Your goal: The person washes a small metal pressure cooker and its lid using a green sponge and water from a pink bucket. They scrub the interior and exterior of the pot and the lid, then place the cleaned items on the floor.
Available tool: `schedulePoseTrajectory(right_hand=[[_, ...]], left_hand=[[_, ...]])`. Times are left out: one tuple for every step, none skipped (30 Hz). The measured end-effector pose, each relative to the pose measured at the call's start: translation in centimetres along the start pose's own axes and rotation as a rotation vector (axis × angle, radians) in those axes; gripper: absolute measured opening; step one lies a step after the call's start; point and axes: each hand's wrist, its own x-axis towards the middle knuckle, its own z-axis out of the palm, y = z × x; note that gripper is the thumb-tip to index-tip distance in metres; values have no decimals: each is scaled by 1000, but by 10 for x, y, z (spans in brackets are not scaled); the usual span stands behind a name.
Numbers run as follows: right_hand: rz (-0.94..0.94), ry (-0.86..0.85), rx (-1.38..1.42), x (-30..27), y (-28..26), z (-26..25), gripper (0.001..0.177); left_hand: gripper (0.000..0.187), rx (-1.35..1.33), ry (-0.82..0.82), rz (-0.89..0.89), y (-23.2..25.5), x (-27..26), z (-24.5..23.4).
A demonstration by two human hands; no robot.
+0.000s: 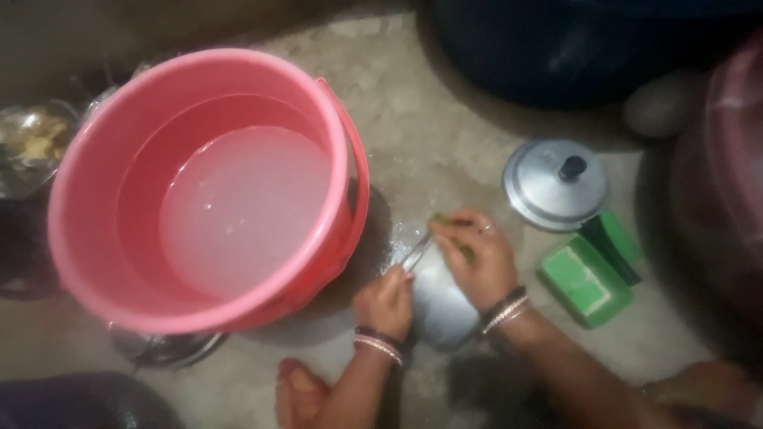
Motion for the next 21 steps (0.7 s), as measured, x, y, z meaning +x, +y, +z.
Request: schedulePoseTrajectory(right_hand=[[-118, -32, -42, 4, 0, -2, 25], [-236, -64, -85, 8, 0, -3, 25], [-349, -101, -128, 10, 0, -5, 24], [-393, -124, -152, 12, 1, -7, 26], [-428, -151, -172, 7, 1, -7, 28], [-462, -178, -192, 3, 1, -7, 30], [-414, -128, -183, 1, 1, -7, 27], [-365, -79, -174, 1, -1, -6, 24], [-320, -25, -168, 4, -2, -6, 21], [-343, -35, -149, 5, -3, -7, 21], [-366, -44, -130, 8, -5, -6, 21], [-388, -54, -111, 10, -7, -5, 21], [-330, -69, -100, 11, -9, -4, 25], [-272, -85, -88, 11, -10, -2, 28], [-208, -102, -77, 6, -11, -1, 32], [-201, -103, -55, 2, -11, 0, 33], [-191, -103, -33, -4, -12, 0, 33], [-181, -102, -10, -9, -13, 0, 34], [-208, -106, -60, -9, -13, 0, 34], [-235, -110, -109, -8, -13, -1, 35], [-263, -113, -155, -5, -12, -1, 35]], left_hand=[[24, -7, 19, 30, 0, 3, 0], [24, -14, 38, 61, -1, 4, -1], [24, -21, 54, 86, -1, 4, -1], [25, -20, 62, 84, -2, 6, 1], [26, -16, 62, 75, -3, 2, 1], [27, -12, 61, 66, -3, -2, 1], [27, 2, 49, 62, -4, -3, 1], [28, 15, 36, 57, -4, -5, -1], [28, 26, 28, 58, -3, -3, 0], [28, 9, 47, 74, -2, -2, 0], [27, -8, 66, 91, -1, 1, 0], [27, -24, 85, 107, 0, 4, 0], [28, -20, 74, 94, 0, 3, -1], [28, -16, 64, 80, -1, 4, -1], [29, -12, 48, 64, -1, 0, -1], [29, -14, 50, 65, -2, -2, 0], [29, -16, 50, 68, -2, -4, -1], [30, -18, 49, 70, -2, -7, -1], [29, -1, 55, 73, -3, -4, 0], [29, 16, 61, 75, -4, -1, 0], [28, 36, 68, 78, -6, 1, -1]])
